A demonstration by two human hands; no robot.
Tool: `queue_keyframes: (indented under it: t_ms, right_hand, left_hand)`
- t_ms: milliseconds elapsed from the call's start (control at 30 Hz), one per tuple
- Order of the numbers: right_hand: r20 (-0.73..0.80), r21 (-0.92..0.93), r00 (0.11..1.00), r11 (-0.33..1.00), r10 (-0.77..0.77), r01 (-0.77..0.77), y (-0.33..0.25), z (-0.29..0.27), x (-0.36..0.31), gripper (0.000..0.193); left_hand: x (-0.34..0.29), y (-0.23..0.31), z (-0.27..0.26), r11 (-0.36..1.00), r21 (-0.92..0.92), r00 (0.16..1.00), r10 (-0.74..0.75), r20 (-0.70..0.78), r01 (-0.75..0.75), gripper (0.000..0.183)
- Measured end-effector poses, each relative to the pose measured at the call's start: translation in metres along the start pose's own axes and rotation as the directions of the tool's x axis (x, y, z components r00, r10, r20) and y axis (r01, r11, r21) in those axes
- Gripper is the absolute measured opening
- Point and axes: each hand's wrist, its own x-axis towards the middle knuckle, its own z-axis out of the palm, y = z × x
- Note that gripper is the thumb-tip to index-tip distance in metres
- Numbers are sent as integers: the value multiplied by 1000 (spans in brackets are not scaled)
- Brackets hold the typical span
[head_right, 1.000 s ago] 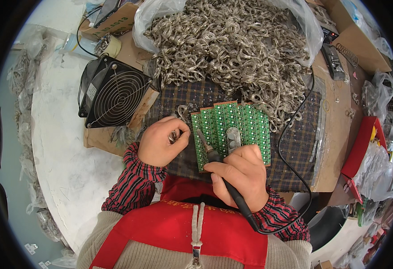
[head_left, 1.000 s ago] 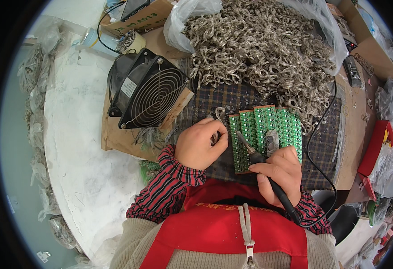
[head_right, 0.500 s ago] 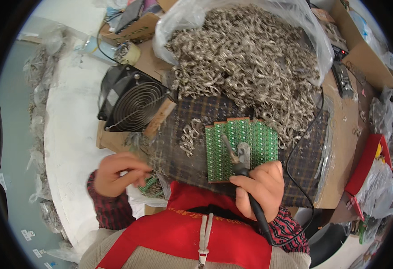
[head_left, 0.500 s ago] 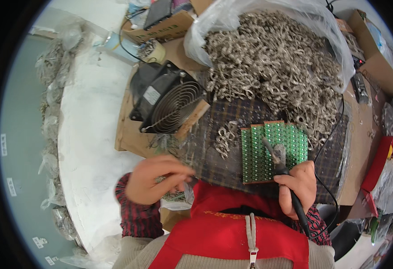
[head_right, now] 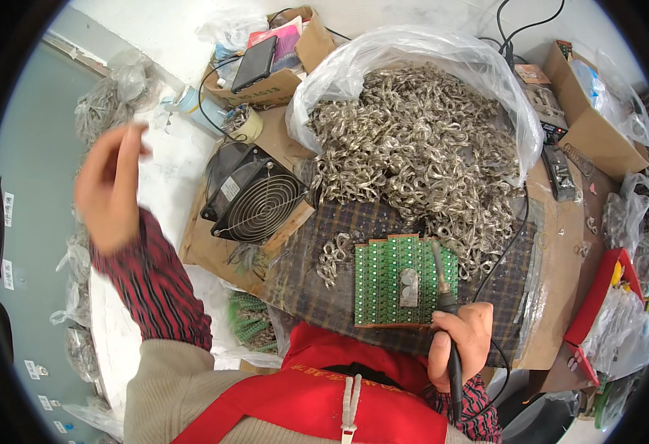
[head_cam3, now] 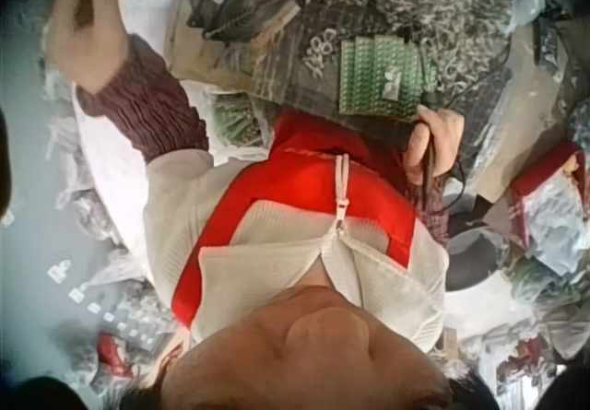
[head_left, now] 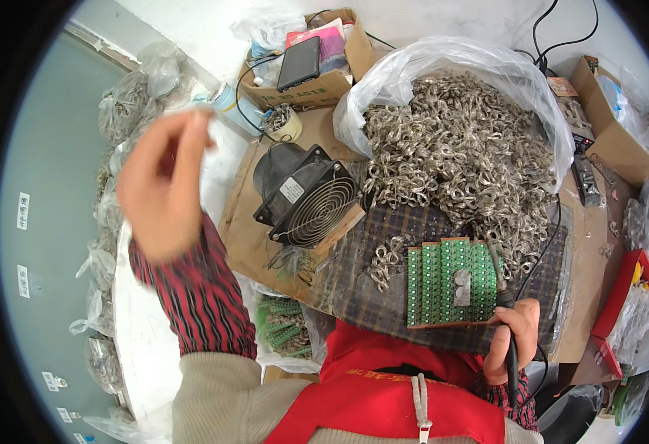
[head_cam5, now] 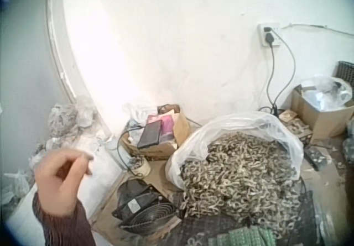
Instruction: The person uses a soldering iron to attach small metal components to a green circuit board. They repeatedly pick up components, position them on the board, and apply solder with the iron. The workspace contains a pile of similar components and a cooling fan.
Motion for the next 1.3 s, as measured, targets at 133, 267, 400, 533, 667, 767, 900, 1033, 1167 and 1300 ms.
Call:
queue_keyframes:
  t_ms: [133, 267, 400, 533, 667, 767, 900, 1033, 1167, 1300]
  right_hand:
    - [-61, -31, 998, 999, 16, -18, 6, 0, 5, 24]
    - [-86, -28, 996, 999, 22, -25, 2, -4, 11, 27]
    - [-68, -15, 996, 998, 60, -62, -5, -10, 13, 27]
    - [-49, 4, 997, 999, 51, -51, -7, -17, 12, 30]
    - [-43, 23, 996, 997, 75, -74, 2, -13, 21, 32]
    - [7, 96, 994, 990, 105, -105, 6, -8, 37, 28]
    - [68, 211, 904, 880, 422, -427, 2, -1, 69, 27]
    - [-82, 20, 969, 972, 235, -234, 9, 17, 103, 32]
    - [-49, 120, 978, 974, 201, -194, 19, 26, 113, 34]
    - [-94, 127, 981, 979, 172, -159, 23, 26, 106, 32]
  left_hand:
    - [-57, 55, 35, 989, -135, 891, 114, 440, -60, 6]
    - [-62, 58, 145, 920, -358, 790, 337, 512, -161, 9]
    - [-63, 80, 229, 958, 45, 709, 178, 682, -284, 27]
    - [-74, 76, 241, 941, 72, 616, 158, 772, -331, 20]
    - [-78, 48, 217, 971, -231, 786, 191, 588, -63, 20]
    - [-72, 42, 206, 667, -465, 626, -3, 780, 583, 21]
    - [-60, 51, 198, 410, -502, 524, 66, 849, 761, 23]
    - [-62, 66, 198, 478, -488, 488, 134, 862, 731, 20]
    - [-65, 73, 195, 655, -502, 510, 201, 836, 565, 14]
    - [-70, 72, 189, 617, -500, 522, 164, 837, 608, 14]
